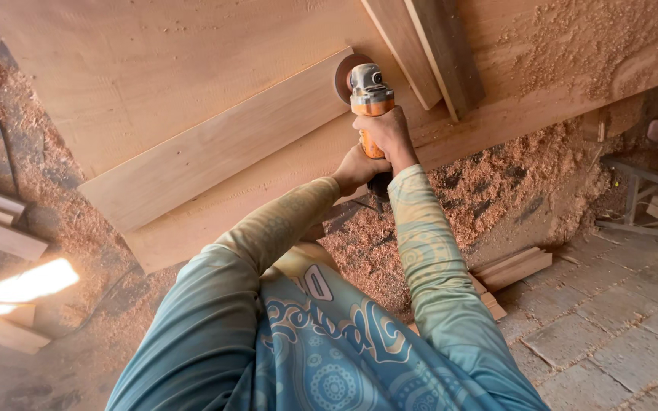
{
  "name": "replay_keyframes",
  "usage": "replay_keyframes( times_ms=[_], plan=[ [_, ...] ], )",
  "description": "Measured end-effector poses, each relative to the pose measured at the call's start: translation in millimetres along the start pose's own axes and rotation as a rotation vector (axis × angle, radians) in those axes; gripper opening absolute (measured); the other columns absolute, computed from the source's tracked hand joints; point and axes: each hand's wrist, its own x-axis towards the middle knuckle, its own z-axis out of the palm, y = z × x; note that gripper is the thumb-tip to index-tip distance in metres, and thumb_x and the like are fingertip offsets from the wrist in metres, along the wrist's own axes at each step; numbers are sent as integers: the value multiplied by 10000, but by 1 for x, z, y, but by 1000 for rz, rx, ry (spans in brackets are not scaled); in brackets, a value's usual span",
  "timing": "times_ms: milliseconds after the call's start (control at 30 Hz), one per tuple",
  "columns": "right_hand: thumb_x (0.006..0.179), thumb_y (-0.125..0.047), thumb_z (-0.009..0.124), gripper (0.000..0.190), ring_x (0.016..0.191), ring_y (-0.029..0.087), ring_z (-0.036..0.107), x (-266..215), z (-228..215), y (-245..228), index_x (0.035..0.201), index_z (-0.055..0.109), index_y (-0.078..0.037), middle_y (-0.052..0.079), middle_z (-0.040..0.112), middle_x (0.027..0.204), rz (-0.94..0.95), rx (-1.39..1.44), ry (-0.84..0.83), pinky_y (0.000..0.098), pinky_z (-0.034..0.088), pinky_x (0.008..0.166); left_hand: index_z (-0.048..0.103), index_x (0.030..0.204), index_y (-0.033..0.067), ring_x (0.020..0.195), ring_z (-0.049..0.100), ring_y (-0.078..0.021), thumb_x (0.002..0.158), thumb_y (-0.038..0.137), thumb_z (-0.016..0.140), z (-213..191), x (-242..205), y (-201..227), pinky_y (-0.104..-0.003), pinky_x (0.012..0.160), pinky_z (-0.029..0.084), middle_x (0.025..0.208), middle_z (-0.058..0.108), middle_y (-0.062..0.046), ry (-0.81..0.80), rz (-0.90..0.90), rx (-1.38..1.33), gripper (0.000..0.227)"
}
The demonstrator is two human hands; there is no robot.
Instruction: The person uses an angle grinder with a sanding disc to smooth the surface of a wooden plank resting on a workbench. They move the tool back and forth across the plank, generating sawdust, and periodically flip the plank to sand the other side.
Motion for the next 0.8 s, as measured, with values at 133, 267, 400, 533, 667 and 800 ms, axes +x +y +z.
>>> replay_keyframes(
  times_ms=[133,267,400,533,667,800],
  plan=[
    [627,-145,799,301,705,168,724,-8,19,-8,906,761,-37,62,740,815,-8,-30,-25,329,586,627,678,1057,42,826,719,-159,735,136,846,-12,-10,-3,-321,732,596,938,755,-56,-1,28,-77,375],
    [625,-171,809,310,733,173,733,-25,45,-19,897,752,-34,72,749,826,-45,-130,-52,338,586,653,675,1053,35,788,701,-181,744,155,858,-29,-34,-8,-345,679,576,908,741,-67,63,16,-112,379],
    [608,-222,818,348,759,208,755,-46,84,-28,894,742,-38,113,761,845,-79,-241,-98,358,599,680,677,1063,38,792,685,-142,755,172,862,-54,-67,-13,-323,677,566,921,738,-44,151,86,-115,383],
    [585,-279,850,406,811,256,768,-73,125,-33,882,737,-27,172,763,862,-145,-384,-111,385,596,718,666,1073,50,818,702,-132,741,183,853,-80,-105,-20,-318,711,590,935,741,-26,201,114,-151,403],
    [571,-291,836,436,794,280,776,-116,174,-40,888,724,-12,185,764,847,-170,-376,-173,401,608,711,649,1110,-8,786,648,-202,808,204,838,-116,-161,-27,-377,673,531,927,700,-83,213,128,-134,415],
    [588,-308,829,426,775,304,769,-158,221,-52,877,730,-10,190,755,820,-254,-431,-265,410,597,704,625,1173,24,938,699,-151,815,220,825,-143,-212,-31,-326,818,585,1046,728,-58,230,270,-212,455]
  ],
)
